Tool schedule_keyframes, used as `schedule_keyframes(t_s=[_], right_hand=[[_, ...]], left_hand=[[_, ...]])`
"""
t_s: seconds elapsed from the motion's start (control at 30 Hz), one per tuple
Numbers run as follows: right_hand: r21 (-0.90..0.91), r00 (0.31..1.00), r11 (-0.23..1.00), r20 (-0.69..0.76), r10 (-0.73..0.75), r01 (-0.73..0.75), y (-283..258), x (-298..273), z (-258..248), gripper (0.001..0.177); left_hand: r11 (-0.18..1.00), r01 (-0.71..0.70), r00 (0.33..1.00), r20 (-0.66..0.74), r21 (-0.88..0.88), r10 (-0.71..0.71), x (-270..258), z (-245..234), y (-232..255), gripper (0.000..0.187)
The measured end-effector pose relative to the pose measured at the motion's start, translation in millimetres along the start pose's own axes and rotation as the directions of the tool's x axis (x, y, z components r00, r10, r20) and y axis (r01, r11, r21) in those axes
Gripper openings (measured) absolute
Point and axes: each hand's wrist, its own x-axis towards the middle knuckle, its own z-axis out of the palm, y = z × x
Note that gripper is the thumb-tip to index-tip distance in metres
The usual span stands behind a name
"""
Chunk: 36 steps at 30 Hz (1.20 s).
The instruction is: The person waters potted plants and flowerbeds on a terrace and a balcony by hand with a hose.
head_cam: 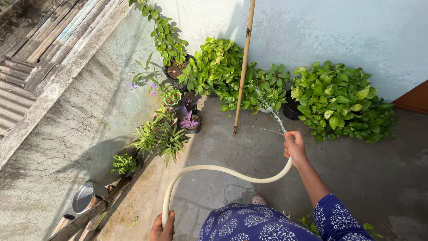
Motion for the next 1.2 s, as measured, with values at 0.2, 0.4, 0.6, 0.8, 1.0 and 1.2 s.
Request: schedule_keyframes(t_s=[0.2, 0.4, 0.6, 0.8, 1.0, 1.2], right_hand=[[-0.025, 0.993, 0.997, 0.102, -0.066, 0.069, -10, -1, 13, 0.017], [-0.064, 0.993, 0.993, 0.075, -0.094, 0.099, -13, 1, 25, 0.018], [-0.116, 0.987, 0.987, 0.134, -0.094, 0.11, -19, -8, 38, 0.018], [0.023, 0.909, 0.931, 0.209, -0.361, 0.365, -31, -16, 55, 0.014], [-0.01, 0.927, 0.951, 0.223, -0.3, 0.31, -38, -23, 71, 0.014], [-0.033, 0.925, 0.954, 0.26, -0.278, 0.296, -27, -21, 79, 0.015]], left_hand=[[0.996, -0.06, 0.998, -0.009, -0.059, 0.06, -16, -2, -1, 0.02], [0.986, -0.137, 0.991, -0.016, -0.099, 0.136, -26, -4, -6, 0.02], [0.979, -0.141, 0.99, -0.043, -0.148, 0.136, -46, -4, 3, 0.02], [0.974, -0.105, 0.993, -0.072, -0.202, 0.092, -64, -3, 9, 0.018], [0.969, -0.099, 0.993, -0.083, -0.227, 0.082, -71, -8, 10, 0.019], [0.972, -0.09, 0.992, -0.108, -0.215, 0.068, -83, -7, 6, 0.018]])
